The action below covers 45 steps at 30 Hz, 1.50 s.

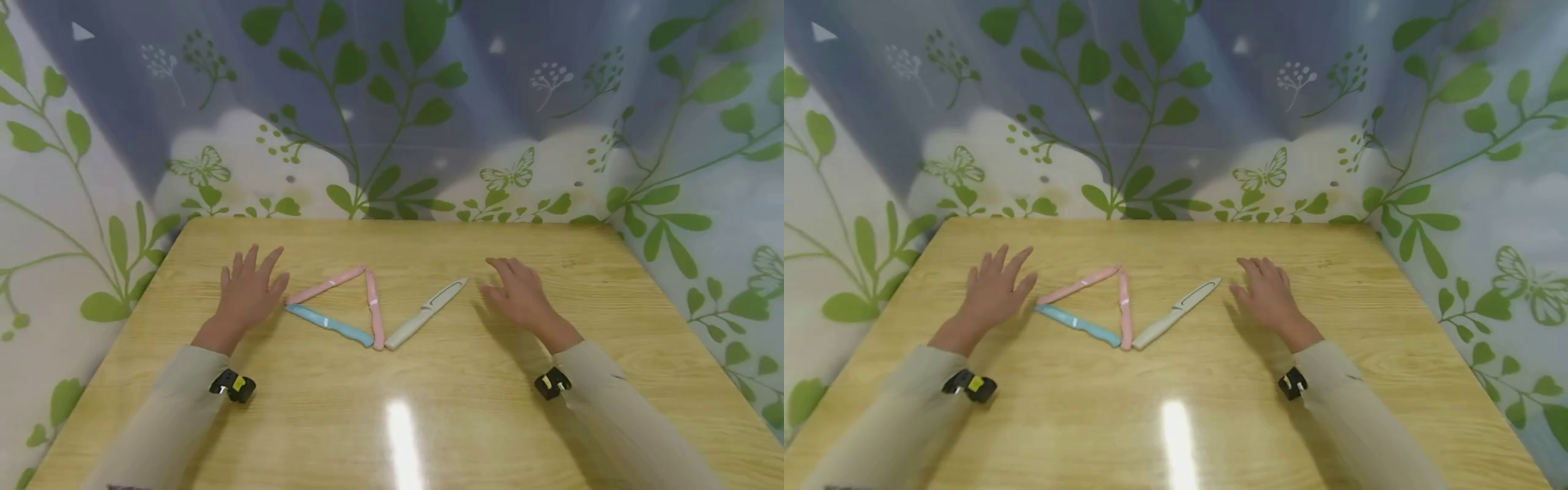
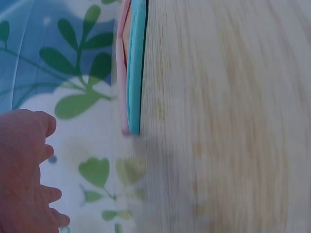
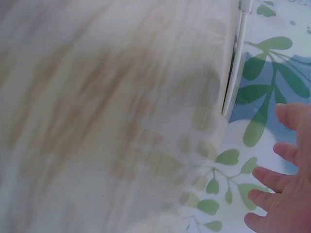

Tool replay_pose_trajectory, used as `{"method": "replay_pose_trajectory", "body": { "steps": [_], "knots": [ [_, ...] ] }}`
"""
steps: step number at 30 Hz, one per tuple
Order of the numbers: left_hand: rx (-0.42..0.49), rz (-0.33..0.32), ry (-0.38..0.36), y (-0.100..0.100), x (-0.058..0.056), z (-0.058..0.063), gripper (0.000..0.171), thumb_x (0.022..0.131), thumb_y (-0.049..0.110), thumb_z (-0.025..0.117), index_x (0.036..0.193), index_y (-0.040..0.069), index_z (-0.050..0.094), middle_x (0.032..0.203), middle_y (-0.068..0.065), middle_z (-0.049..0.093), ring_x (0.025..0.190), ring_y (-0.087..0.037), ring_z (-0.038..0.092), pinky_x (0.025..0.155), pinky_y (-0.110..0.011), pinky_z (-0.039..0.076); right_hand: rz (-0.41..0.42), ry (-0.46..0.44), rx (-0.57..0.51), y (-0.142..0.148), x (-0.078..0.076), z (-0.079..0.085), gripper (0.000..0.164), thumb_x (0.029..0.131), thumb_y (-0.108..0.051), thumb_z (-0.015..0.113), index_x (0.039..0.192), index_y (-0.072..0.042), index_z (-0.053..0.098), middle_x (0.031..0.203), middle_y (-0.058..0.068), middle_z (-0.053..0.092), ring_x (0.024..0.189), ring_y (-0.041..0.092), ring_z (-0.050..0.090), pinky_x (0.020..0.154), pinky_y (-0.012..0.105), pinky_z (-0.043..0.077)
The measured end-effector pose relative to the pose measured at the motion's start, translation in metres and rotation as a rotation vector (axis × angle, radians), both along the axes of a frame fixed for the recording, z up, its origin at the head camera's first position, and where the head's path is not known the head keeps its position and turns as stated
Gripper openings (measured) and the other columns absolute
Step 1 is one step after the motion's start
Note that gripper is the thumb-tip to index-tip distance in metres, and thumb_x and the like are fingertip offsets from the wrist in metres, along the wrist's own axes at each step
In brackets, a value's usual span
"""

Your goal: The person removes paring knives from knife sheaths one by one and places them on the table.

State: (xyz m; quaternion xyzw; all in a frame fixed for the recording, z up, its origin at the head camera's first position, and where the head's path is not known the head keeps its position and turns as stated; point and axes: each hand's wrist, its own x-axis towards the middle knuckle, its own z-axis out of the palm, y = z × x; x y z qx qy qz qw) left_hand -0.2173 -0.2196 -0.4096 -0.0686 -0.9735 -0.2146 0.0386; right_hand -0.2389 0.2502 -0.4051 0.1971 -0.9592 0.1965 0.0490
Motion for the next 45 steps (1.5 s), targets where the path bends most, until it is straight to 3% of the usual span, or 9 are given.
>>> {"method": "replay_pose_trajectory", "body": {
  "steps": [4,11,16,22,33,40,45],
  "knots": [
    [-0.013,-0.03,0.022,0.015,-0.003,0.001,0.055,0.102,0.04,0.037,0.149,0.015,0.023,0.153,-0.031,0.008,0.136,-0.054,-0.001,0.102,-0.073,0.0,0.05,0.044,0.005,-0.008,0.0,0.004,0.048,0.092,-0.018,0.062,0.131,0.005,0.046,0.128,0.03,0.051,0.12,0.046,0.042,0.098,0.064,0.03],
    [-0.004,-0.082,0.084,0.038,-0.003,0.005,0.052,0.1,0.036,0.043,0.145,0.012,0.03,0.151,-0.031,0.017,0.136,-0.053,0.006,0.105,-0.071,0.005,0.079,0.041,0.025,-0.02,-0.001,0.004,0.039,0.089,-0.012,0.064,0.124,0.003,0.054,0.125,0.027,0.056,0.117,0.044,0.047,0.097,0.059,0.037],
    [0.033,-0.135,0.171,0.058,0.002,0.009,0.049,0.097,0.031,0.052,0.138,0.006,0.04,0.143,-0.032,0.033,0.131,-0.05,0.026,0.102,-0.07,0.019,0.097,-0.001,0.02,-0.027,-0.002,0.002,0.033,0.089,-0.007,0.063,0.12,0.003,0.057,0.121,0.026,0.059,0.114,0.042,0.05,0.094,0.057,0.042],
    [0.06,-0.219,0.302,0.083,0.006,0.015,0.042,0.092,0.026,0.063,0.125,0.002,0.053,0.131,-0.029,0.048,0.116,-0.046,0.046,0.093,-0.062,0.039,0.103,0.009,0.037,-0.036,0.0,0.004,0.029,0.087,-0.007,0.067,0.115,0.001,0.061,0.114,0.023,0.063,0.108,0.038,0.056,0.088,0.054,0.047],
    [0.079,-0.386,0.167,0.13,0.02,0.02,0.04,0.089,0.026,0.067,0.121,0.003,0.057,0.123,-0.017,0.059,0.113,-0.033,0.055,0.091,-0.045,0.048,0.17,0.04,0.08,-0.049,-0.005,0.001,0.029,0.083,-0.005,0.071,0.109,0.002,0.063,0.105,0.02,0.067,0.098,0.034,0.061,0.084,0.049,0.05],
    [0.04,-0.406,0.078,0.152,0.021,0.015,0.041,0.089,0.028,0.068,0.12,0.003,0.059,0.113,-0.014,0.066,0.101,-0.027,0.06,0.084,-0.041,0.051,0.2,0.071,0.104,-0.06,-0.006,0.0,0.026,0.08,-0.001,0.07,0.106,0.003,0.065,0.101,0.019,0.068,0.094,0.033,0.062,0.08,0.048,0.052],
    [-0.046,-0.401,0.041,0.168,0.02,0.012,0.041,0.089,0.031,0.067,0.119,0.004,0.06,0.114,-0.012,0.067,0.101,-0.025,0.062,0.086,-0.038,0.051,0.191,0.075,0.115,-0.063,-0.008,-0.003,0.026,0.079,-0.002,0.071,0.105,0.002,0.066,0.099,0.019,0.068,0.092,0.033,0.062,0.08,0.047,0.052]
  ]
}}
